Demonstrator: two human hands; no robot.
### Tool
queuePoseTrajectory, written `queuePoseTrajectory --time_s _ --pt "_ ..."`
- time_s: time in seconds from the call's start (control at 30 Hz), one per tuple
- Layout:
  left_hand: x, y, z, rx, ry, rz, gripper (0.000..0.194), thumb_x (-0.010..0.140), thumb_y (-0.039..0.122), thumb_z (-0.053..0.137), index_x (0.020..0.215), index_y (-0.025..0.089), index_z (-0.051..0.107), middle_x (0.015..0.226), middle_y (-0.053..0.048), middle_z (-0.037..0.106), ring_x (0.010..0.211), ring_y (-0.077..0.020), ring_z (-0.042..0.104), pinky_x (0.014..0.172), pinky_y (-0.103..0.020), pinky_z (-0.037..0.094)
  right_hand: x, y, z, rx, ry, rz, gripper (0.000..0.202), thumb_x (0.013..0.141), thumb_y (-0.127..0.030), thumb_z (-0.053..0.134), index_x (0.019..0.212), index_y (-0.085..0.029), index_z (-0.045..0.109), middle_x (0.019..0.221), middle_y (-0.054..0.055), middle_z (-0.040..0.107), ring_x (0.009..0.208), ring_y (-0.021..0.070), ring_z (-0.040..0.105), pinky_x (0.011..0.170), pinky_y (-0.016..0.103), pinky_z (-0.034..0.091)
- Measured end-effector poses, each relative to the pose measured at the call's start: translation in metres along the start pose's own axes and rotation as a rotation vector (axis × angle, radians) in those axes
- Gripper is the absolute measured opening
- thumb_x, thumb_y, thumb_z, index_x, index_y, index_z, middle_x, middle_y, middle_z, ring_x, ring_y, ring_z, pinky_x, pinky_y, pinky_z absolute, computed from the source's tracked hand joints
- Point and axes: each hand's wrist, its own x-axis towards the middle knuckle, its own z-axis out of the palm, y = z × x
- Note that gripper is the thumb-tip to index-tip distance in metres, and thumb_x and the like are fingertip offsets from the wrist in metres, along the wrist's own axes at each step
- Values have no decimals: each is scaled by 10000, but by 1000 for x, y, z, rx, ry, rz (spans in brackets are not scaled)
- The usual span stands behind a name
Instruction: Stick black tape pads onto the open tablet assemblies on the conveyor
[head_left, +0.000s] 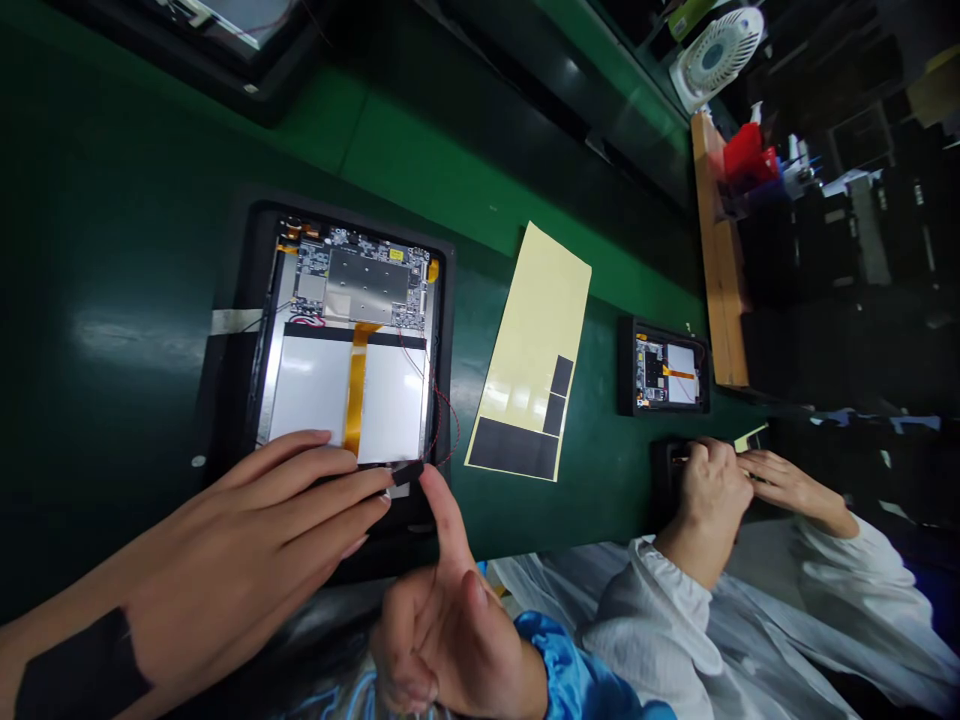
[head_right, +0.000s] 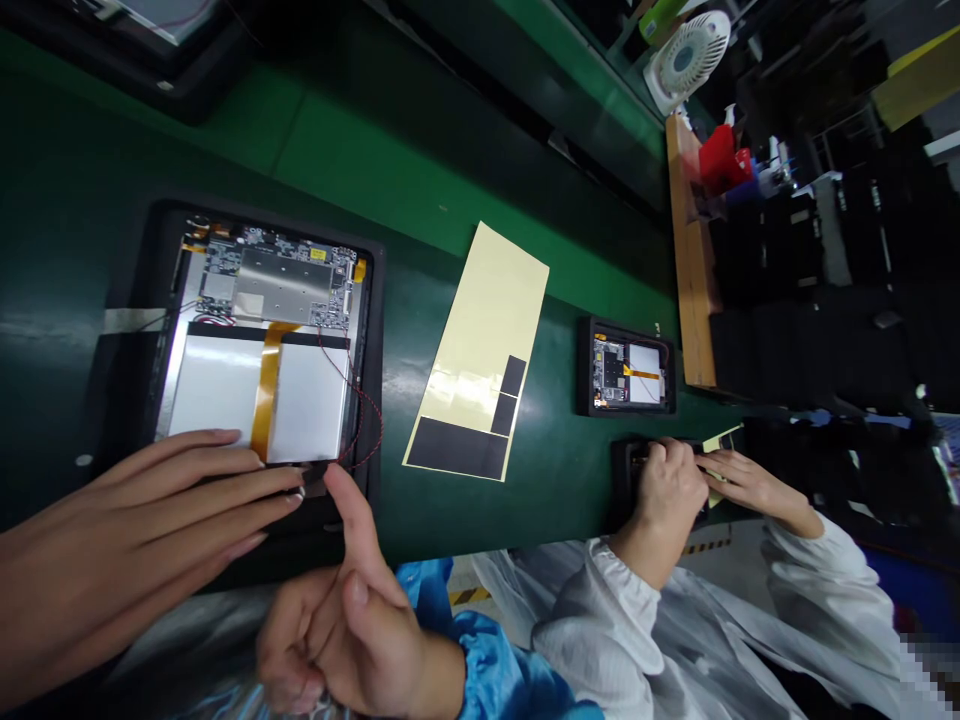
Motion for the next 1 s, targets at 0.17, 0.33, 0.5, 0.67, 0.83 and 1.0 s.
queuePoseTrajectory --time_s 0.17,0.33,0.5,0.67,0.83,1.0 --pt "3 1 1 -59 61 11 576 1265 245 288 1019 241 809 1166 41 826 1170 -155 667 1382 -207 217 1 4 -5 20 11 -24 1237 1000 -847 665 1845 -332 -77 645 -106 607 413 98 331 443 202 398" --pt "-4 -2 5 -108 45 -13 441 1212 166 385 1191 263 814 1270 65 813 1225 -139 684 1331 -225 332 0 9 -9 -13 57 -34 1271 983 -867 672 1839 -341 -107 639 -108 596 408 99 340 442 209 397" --pt "-2 -1 3 -91 30 -36 406 1177 152 435 1237 244 826 1254 25 820 1184 -161 701 1248 -261 482 -1 11 -12 -37 59 -47 1242 992 -863 664 1849 -325 -58 650 -99 606 403 99 369 449 218 415" --pt "0 2 6 -4 26 -50 479 1199 176 364 1197 212 841 1309 94 788 1198 -111 688 1166 -313 611 -2 10 -14 -48 38 -57 1218 1004 -850 661 1853 -313 -28 665 -91 611 415 101 380 462 219 426" --pt "-4 0 10 117 54 50 568 1225 367 319 1083 239 853 1272 155 776 1446 -141 583 961 -300 629 -2 12 -16 -49 31 -80 1230 997 -851 667 1856 -291 -12 687 -78 630 419 102 385 461 218 425" --pt "-10 2 8 112 119 80 613 1196 241 299 867 170 811 1304 113 779 1491 -160 569 1018 -350 649 -2 14 -17 -37 6 -107 1163 1031 -805 663 1858 -299 21 708 -66 643 433 103 404 480 215 430"
